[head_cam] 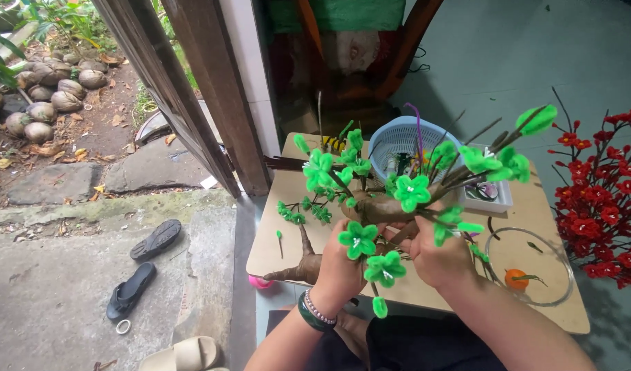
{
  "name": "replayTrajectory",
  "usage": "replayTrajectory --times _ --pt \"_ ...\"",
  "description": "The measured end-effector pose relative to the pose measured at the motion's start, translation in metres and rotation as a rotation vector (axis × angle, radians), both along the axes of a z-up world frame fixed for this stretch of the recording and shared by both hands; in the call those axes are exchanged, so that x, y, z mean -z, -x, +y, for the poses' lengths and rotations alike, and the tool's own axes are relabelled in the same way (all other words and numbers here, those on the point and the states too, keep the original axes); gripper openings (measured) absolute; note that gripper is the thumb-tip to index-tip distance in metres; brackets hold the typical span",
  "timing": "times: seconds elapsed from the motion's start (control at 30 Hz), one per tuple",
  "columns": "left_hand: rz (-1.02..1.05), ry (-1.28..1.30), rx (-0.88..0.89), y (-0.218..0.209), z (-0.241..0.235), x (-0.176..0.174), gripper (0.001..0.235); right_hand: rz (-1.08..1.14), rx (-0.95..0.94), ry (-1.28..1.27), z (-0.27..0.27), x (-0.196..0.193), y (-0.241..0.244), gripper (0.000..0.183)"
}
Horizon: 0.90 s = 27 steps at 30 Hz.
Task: A person is shown assembling an artificial tree by manually attaching green blossoms to a brown branch structure.
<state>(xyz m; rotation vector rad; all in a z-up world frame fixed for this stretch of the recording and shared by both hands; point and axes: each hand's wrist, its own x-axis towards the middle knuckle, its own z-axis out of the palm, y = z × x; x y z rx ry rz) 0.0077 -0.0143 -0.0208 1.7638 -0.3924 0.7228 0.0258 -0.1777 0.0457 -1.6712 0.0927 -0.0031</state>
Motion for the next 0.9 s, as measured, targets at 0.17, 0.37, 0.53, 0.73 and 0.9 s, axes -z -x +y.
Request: replayTrajectory --times 0.17,0.37,0.53,0.73,0.9 --pt "-0.011 -0.249 -0.058 -0.006 0.008 0.016 0.064 -0.003 0.035 -0.271 0.011 -0.006 0.028 0.030" --pt "-0.101 -0.119 -0.128 -0.001 0.006 0.002 0.040 -0.721 -0.290 -0.090 0.009 0.035 0.070 0.010" --pt "0.162 0.292 -0.007 0.006 0.012 -0.008 0.023 -0.790 -0.209 0.308 -0.001 0.062 0.076 0.024" --pt "0.161 0.347 0.120 0.018 0.012 -0.017 0.025 -0.794 -0.423 0.357 -0.010 0.065 0.069 0.020" --pt "0.015 0.168 0.037 0.024 0.000 -0.031 0.012 -0.734 -0.564 0.329 -0.012 0.065 0.054 0.015"
